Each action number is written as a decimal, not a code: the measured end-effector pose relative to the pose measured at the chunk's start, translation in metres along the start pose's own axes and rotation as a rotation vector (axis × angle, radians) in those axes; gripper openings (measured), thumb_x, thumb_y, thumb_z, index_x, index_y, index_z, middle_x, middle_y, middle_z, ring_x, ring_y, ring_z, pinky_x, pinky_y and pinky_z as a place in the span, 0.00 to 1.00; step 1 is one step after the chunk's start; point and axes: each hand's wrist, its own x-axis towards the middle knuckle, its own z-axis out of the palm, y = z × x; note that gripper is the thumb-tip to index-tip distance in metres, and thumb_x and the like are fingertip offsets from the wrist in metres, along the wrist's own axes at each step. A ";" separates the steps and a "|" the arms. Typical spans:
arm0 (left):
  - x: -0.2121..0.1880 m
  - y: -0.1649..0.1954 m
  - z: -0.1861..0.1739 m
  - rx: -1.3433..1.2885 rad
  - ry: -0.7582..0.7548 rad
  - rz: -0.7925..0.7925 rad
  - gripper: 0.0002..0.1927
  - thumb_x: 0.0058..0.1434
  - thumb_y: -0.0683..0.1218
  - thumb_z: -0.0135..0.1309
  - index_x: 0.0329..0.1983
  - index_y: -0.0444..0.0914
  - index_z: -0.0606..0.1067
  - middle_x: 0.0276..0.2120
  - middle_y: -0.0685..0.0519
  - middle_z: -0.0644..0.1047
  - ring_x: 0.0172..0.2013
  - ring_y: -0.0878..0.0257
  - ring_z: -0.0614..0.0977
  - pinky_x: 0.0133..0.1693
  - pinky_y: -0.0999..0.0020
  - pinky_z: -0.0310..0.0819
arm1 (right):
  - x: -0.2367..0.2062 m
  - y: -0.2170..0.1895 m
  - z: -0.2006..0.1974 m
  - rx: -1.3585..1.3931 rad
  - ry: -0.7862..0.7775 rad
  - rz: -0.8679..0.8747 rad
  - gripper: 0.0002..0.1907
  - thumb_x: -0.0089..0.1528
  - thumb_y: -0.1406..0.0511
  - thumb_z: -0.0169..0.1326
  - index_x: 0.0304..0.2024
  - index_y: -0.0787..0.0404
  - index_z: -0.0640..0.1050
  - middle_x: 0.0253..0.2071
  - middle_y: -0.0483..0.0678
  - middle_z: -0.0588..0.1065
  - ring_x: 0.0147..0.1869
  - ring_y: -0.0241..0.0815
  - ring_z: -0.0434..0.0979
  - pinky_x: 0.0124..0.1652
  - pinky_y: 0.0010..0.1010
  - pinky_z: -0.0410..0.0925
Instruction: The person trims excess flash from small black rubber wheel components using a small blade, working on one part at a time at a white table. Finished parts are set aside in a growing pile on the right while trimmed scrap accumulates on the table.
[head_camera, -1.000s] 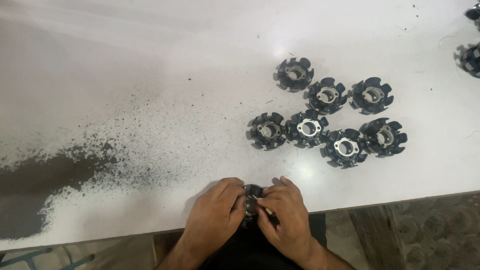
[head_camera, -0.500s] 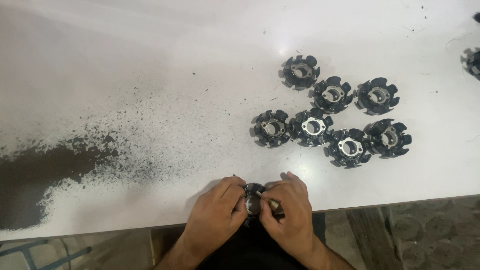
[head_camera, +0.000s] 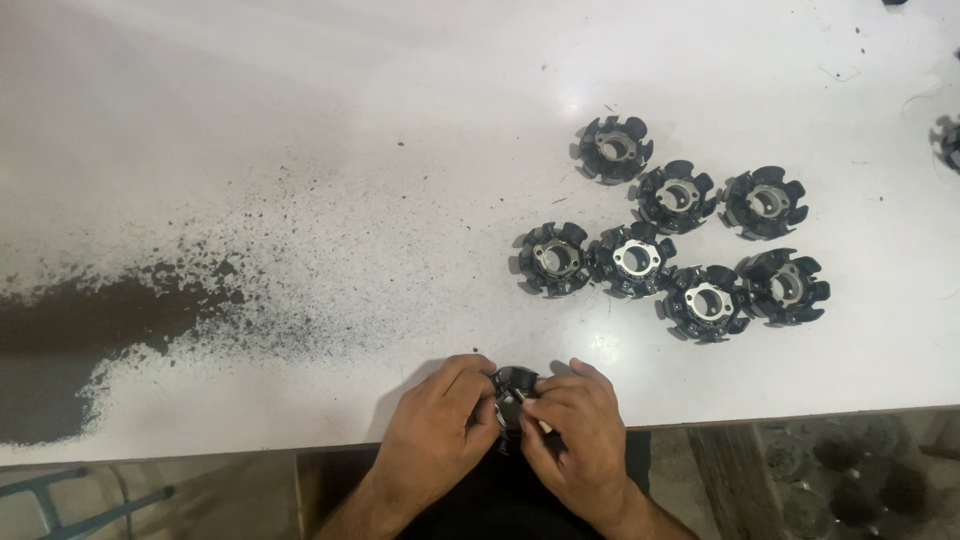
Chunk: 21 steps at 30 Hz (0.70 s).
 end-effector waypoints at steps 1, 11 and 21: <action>0.000 0.000 0.000 -0.001 0.009 0.011 0.10 0.53 0.36 0.60 0.36 0.35 0.73 0.44 0.47 0.79 0.36 0.51 0.83 0.35 0.62 0.80 | -0.001 0.001 0.001 -0.008 0.003 -0.003 0.18 0.52 0.73 0.66 0.42 0.59 0.76 0.39 0.47 0.76 0.50 0.47 0.81 0.62 0.54 0.67; 0.000 -0.002 0.001 0.030 -0.042 -0.081 0.10 0.54 0.39 0.61 0.38 0.35 0.75 0.46 0.45 0.79 0.40 0.49 0.84 0.39 0.61 0.81 | 0.005 0.006 0.000 -0.054 -0.066 0.022 0.17 0.51 0.73 0.66 0.41 0.60 0.77 0.40 0.50 0.77 0.48 0.48 0.80 0.61 0.54 0.67; 0.029 0.015 0.015 0.237 -0.201 0.183 0.44 0.50 0.59 0.68 0.64 0.33 0.67 0.62 0.35 0.66 0.62 0.38 0.66 0.58 0.42 0.61 | 0.005 0.036 -0.053 -0.248 0.058 0.170 0.12 0.55 0.70 0.63 0.41 0.61 0.78 0.42 0.49 0.79 0.51 0.51 0.80 0.64 0.53 0.65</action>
